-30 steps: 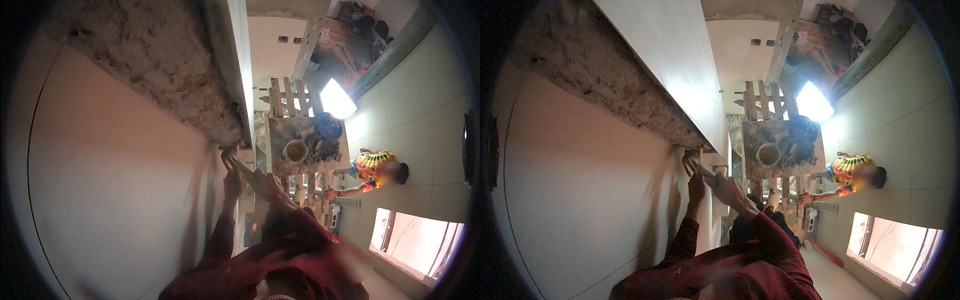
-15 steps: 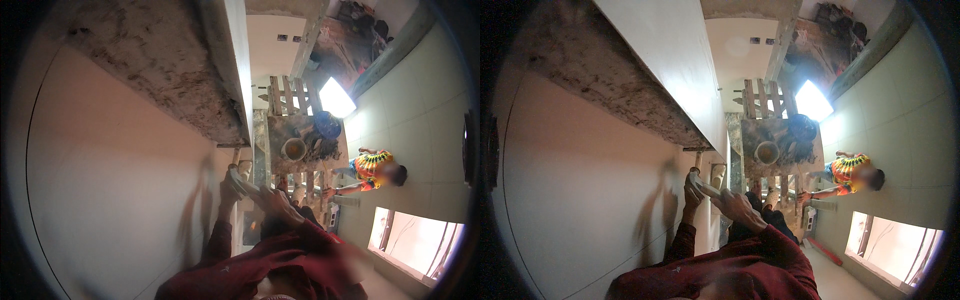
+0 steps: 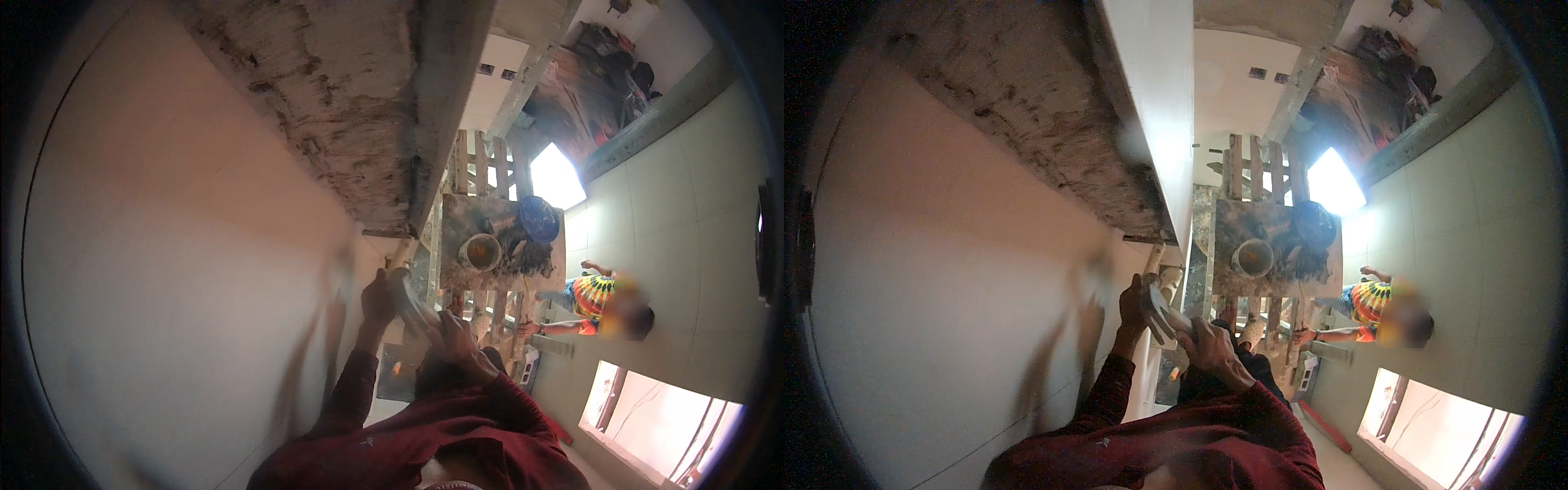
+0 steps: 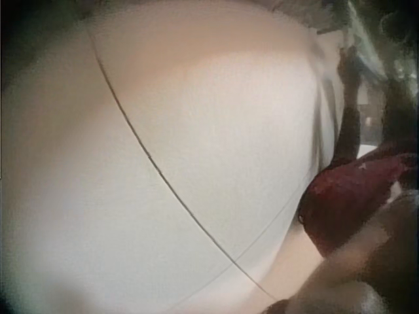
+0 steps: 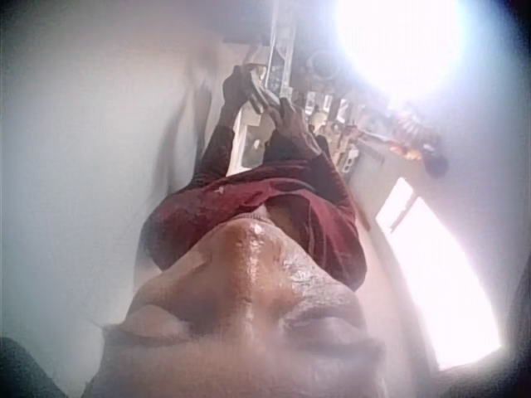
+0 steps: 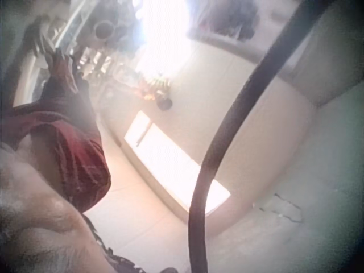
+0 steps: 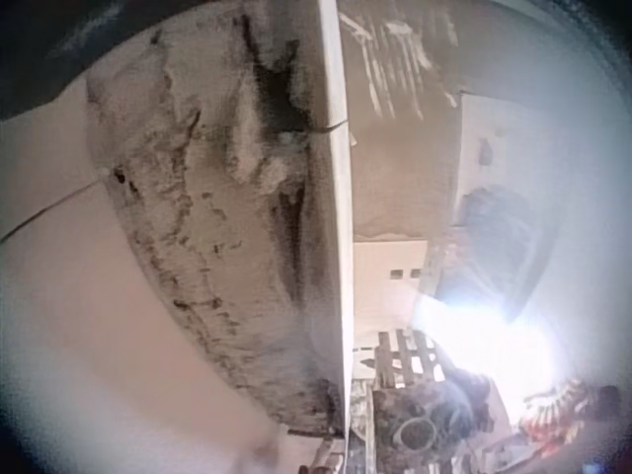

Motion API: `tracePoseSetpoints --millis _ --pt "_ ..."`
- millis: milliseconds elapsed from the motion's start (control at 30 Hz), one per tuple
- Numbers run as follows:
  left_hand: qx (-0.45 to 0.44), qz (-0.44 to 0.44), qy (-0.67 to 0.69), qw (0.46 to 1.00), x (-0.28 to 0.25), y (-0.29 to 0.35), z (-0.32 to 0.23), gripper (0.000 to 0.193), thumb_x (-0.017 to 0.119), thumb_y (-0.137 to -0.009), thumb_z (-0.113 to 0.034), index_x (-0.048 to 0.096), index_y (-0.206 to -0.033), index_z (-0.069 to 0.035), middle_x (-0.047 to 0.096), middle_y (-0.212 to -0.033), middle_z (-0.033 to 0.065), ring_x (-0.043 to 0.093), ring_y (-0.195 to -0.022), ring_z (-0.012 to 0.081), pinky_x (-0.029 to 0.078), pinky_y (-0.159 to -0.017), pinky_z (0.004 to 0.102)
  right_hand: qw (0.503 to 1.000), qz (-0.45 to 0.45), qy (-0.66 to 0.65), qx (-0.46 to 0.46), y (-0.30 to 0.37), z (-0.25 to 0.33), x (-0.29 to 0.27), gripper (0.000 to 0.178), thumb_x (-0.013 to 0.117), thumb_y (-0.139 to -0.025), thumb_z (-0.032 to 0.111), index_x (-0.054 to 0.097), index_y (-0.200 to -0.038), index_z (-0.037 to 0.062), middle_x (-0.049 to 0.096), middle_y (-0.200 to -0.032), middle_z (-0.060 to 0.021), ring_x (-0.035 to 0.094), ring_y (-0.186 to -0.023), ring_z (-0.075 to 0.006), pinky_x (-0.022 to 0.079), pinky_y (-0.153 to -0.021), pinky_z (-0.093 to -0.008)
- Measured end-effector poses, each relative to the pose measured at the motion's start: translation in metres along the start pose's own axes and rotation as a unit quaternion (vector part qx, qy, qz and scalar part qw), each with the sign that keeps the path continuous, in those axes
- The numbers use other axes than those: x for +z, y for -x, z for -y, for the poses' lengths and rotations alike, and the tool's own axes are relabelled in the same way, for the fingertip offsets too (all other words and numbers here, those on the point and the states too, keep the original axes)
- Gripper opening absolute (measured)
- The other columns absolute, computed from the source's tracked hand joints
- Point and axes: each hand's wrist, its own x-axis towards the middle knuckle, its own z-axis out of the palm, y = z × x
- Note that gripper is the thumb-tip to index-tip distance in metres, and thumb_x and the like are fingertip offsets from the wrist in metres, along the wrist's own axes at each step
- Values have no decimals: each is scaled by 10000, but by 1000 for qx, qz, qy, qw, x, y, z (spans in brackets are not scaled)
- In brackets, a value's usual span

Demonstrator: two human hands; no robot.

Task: The person measures and marks a wall tile, then uses a hammer and chisel to chip away excess material from the wall edge. Another person assists by holding a measuring tool and observing the work.

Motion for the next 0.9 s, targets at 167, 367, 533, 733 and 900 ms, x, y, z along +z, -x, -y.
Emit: tracePoseSetpoints --millis 167,367,533,733,900 --pt "77 -4 -62 995 -21 -2 -38 203 541 -874 -150 497 -1028 -26 646 -776 235 644 -753 427 515 -647 502 975 -107 67 -182 -16 2 -16 421 626 -892 409 539 -972 5 640 -814 -212 650 -735 -419 496 -619 -476" --pt "70 -8 -41 997 -20 -7 -30 215 555 -863 -130 492 -1049 -41 656 -805 227 650 -761 415 527 -640 479 990 -61 120 30 -46 28 -15 420 669 -843 450 531 -922 61 634 -807 -159 644 -706 -381 501 -610 -469" --pt "45 -22 64 997 -30 -8 -53 269 589 -850 -165 479 -1063 -43 662 -828 208 650 -765 418 524 -635 477 989 -45 78 -114 -46 17 -17 427 643 -870 457 523 -929 52 631 -787 -182 652 -694 -382 497 -587 -475" --pt "162 -61 15 985 -12 -24 -24 467 574 -909 -186 413 -1317 -26 661 -976 175 660 -841 357 532 -667 400 992 -24 116 -48 -53 -9 3 453 627 -881 469 516 -947 35 614 -750 -189 645 -646 -393 494 -568 -489" --pt "-65 110 -48 991 -44 -18 -71 454 589 -929 -196 443 -1317 -10 599 -1117 215 613 -968 308 506 -779 404 984 -58 102 -132 -53 11 -7 440 611 -901 452 519 -969 28 634 -782 -205 650 -662 -398 499 -592 -495"
